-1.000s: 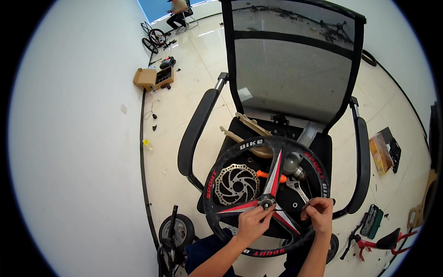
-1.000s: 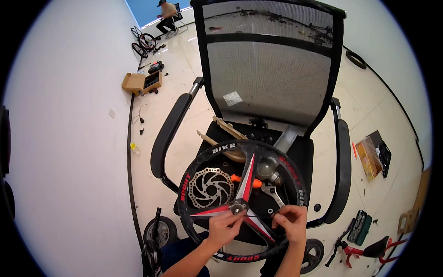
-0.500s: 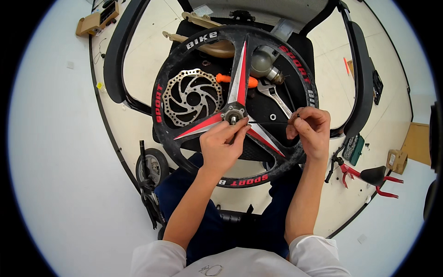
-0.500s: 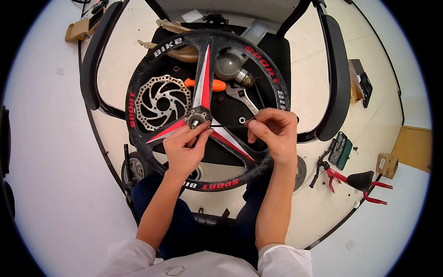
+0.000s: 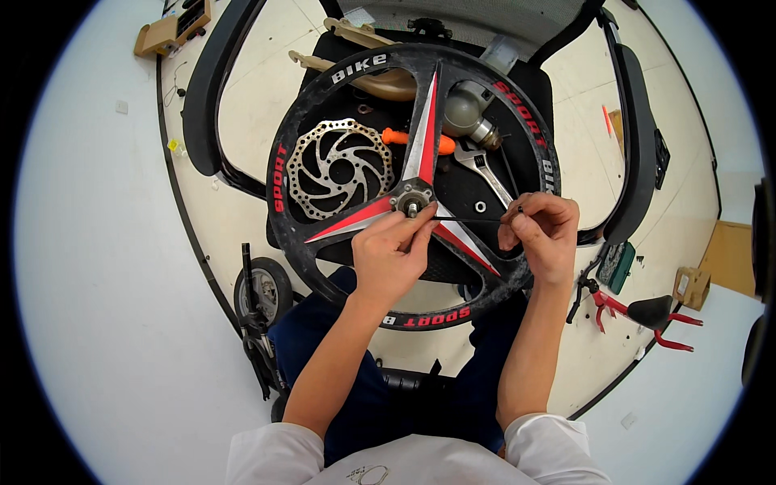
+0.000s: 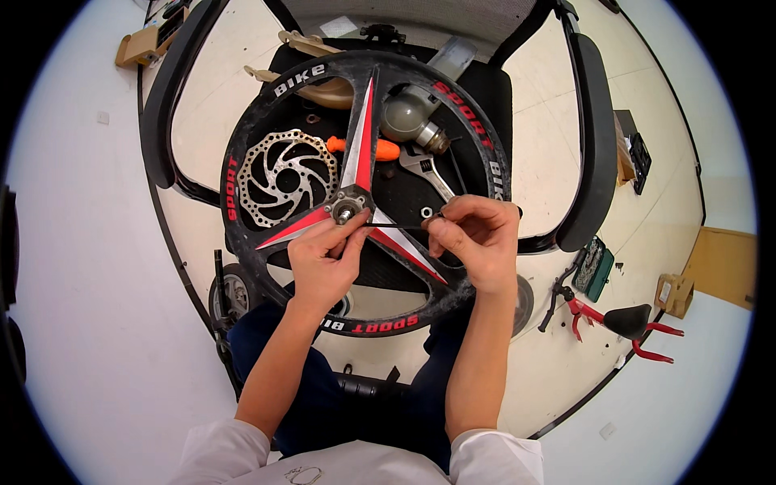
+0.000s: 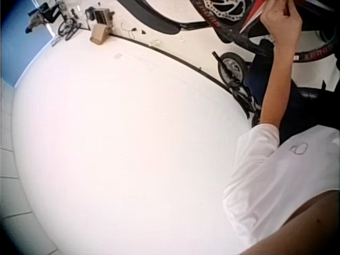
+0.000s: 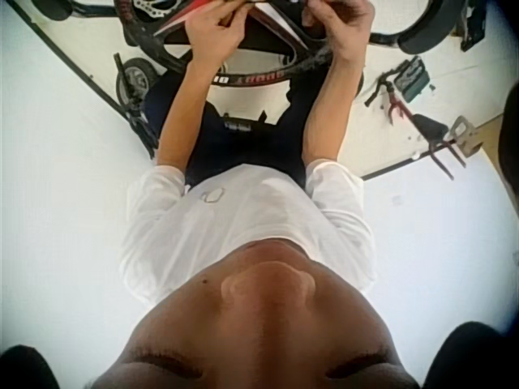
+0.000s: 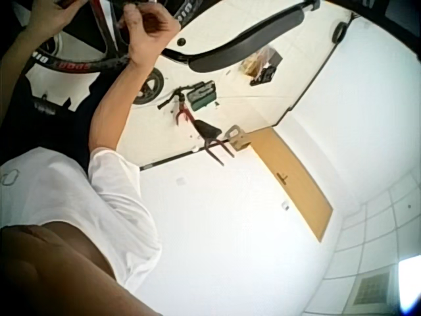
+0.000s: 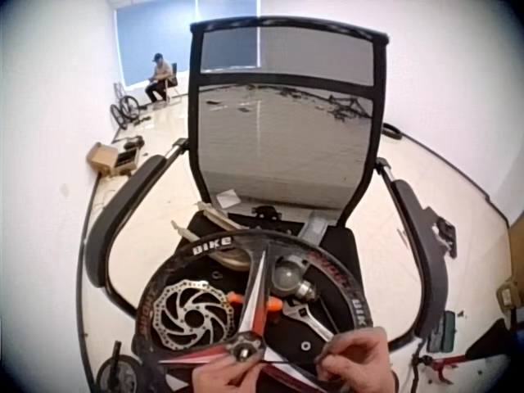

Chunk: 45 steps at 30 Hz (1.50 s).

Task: The person assembles a bicycle wheel by hand, installing a bearing into the hub, tightening it with a wrench, and attaching a brake disc. The person then secures the disc with a bolt and tightens it with a wrench.

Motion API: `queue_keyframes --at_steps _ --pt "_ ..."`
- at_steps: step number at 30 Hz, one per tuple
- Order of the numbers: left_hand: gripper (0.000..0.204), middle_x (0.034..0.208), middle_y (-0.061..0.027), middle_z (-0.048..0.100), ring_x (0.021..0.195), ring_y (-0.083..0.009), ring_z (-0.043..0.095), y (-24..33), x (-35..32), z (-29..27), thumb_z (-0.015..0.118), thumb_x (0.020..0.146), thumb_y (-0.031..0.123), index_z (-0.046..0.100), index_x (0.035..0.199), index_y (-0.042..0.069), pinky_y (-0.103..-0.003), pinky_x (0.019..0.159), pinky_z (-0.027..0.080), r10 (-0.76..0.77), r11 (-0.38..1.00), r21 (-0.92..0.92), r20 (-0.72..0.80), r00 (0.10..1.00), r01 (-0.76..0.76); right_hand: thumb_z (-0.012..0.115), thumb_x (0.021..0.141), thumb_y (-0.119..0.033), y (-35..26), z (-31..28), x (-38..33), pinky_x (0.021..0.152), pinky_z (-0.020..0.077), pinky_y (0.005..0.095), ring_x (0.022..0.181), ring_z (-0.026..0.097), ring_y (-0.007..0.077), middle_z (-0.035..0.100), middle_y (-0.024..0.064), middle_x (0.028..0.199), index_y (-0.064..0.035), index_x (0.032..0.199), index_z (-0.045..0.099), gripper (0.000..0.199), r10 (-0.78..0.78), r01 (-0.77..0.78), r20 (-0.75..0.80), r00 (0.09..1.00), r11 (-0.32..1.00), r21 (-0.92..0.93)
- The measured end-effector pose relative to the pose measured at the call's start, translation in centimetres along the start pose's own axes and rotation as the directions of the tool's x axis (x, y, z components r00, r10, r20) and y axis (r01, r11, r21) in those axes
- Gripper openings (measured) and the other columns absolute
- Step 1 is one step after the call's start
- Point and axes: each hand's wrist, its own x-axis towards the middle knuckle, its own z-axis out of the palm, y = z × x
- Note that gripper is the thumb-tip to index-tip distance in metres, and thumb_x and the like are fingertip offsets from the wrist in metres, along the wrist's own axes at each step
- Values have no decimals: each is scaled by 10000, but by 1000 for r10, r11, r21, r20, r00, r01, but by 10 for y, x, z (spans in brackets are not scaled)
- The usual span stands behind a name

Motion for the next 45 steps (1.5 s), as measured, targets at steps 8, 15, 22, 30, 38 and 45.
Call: queue_keyframes --at_steps 8,15,22,30,38,45 --pt "254 560 -24 419 486 -87 361 -2 0 -1 780 808 17 784 1056 69 -265 475 311 29 999 25 20 999 -30 774 765 63 -18 29 3 563 532 263 564 634 157 665 129 719 52 806 652 129 -121 135 65 991 937 -323" --pt "379 600 -21 499 504 -88 438 -7 -1 -3 729 748 -43 780 1098 92 -244 492 359 23 1000 -4 48 999 -23 822 683 33 -21 59 4 599 532 251 654 686 166 702 97 766 24 826 733 169 -73 193 211 975 747 -636" --pt "464 642 -33 554 512 -90 471 -6 -2 -2 697 686 -65 774 1116 94 -241 495 381 32 999 7 40 999 -32 782 686 38 -13 58 5 672 574 285 756 717 231 725 97 879 -2 856 740 180 -147 296 266 953 643 -707" --pt "422 644 -31 559 481 -129 480 -11 -5 5 706 685 -57 777 1076 83 -260 468 378 231 971 93 -98 968 -222 786 666 43 2 57 4 692 579 299 813 734 242 741 114 872 -12 838 709 197 -234 324 225 946 680 -658" --pt "316 650 -45 564 523 -224 545 -10 -8 6 774 683 10 779 991 79 -326 507 446 211 974 107 -101 972 -200 766 647 58 9 62 3 659 556 279 797 723 255 731 101 853 -13 825 684 208 -283 390 270 920 635 -667" --pt "353 656 -50 565 533 -240 549 -11 -7 3 723 707 -21 776 1035 99 -330 520 454 183 981 76 -36 983 -180 783 701 50 -3 71 3 708 570 308 791 719 249 737 108 875 -6 876 716 195 -214 340 270 939 698 -630"
